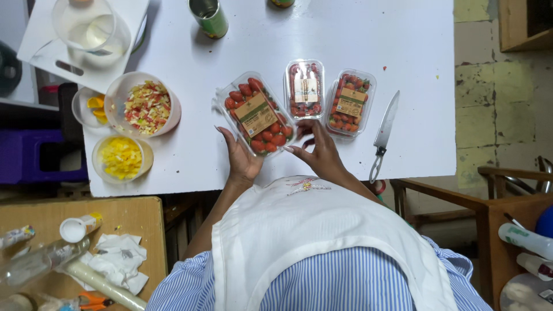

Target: The person sorts strawberries by hand from plastic containers, removes their stems, and places them onto a paper towel.

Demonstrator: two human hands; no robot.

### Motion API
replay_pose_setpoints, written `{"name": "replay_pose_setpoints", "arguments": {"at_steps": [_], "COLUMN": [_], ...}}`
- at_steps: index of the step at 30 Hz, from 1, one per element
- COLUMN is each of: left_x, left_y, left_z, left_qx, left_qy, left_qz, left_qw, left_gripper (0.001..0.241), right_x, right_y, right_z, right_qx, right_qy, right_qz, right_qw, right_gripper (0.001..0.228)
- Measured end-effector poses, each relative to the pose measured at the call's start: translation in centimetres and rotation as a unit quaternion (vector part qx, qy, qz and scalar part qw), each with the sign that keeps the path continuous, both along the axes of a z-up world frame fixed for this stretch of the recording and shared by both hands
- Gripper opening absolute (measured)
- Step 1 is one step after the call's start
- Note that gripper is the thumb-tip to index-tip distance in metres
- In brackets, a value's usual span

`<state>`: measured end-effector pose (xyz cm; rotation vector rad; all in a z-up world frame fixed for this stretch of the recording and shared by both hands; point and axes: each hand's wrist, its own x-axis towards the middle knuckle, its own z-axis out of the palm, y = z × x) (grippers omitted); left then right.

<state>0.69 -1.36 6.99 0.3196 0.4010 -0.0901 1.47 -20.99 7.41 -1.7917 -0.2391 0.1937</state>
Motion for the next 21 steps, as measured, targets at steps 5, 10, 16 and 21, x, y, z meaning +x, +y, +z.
{"name": "replay_pose_setpoints", "arguments": {"at_steps": [5,10,16,21], "left_x": [0.7,1.4,0.7,0.6], "left_y": [-1.5,-3.5,-4.7,-4.0], "left_z": [-4.3,-8.4,-6.3,-3.3], "left_qx": [-0.007,-0.044,-0.036,-0.024], "left_qy": [-0.061,-0.068,-0.064,-0.074], "left_qz": [-0.016,-0.028,-0.009,-0.008], "left_qw": [0.998,0.996,0.997,0.997], "left_gripper": [0.054,0.067,0.069,0.073], "right_x": [0.7,1.2,1.0,0.6], "right_y": [1.8,2.1,1.7,1.6], "right_z": [3.3,2.1,1.6,1.6], "right_qx": [-0.242,-0.297,-0.289,-0.212], "right_qy": [-0.339,-0.441,-0.464,-0.418], "right_qz": [0.070,0.069,0.055,0.044], "right_qw": [0.907,0.844,0.835,0.882], "right_gripper": [0.095,0.076,0.083,0.064]}}
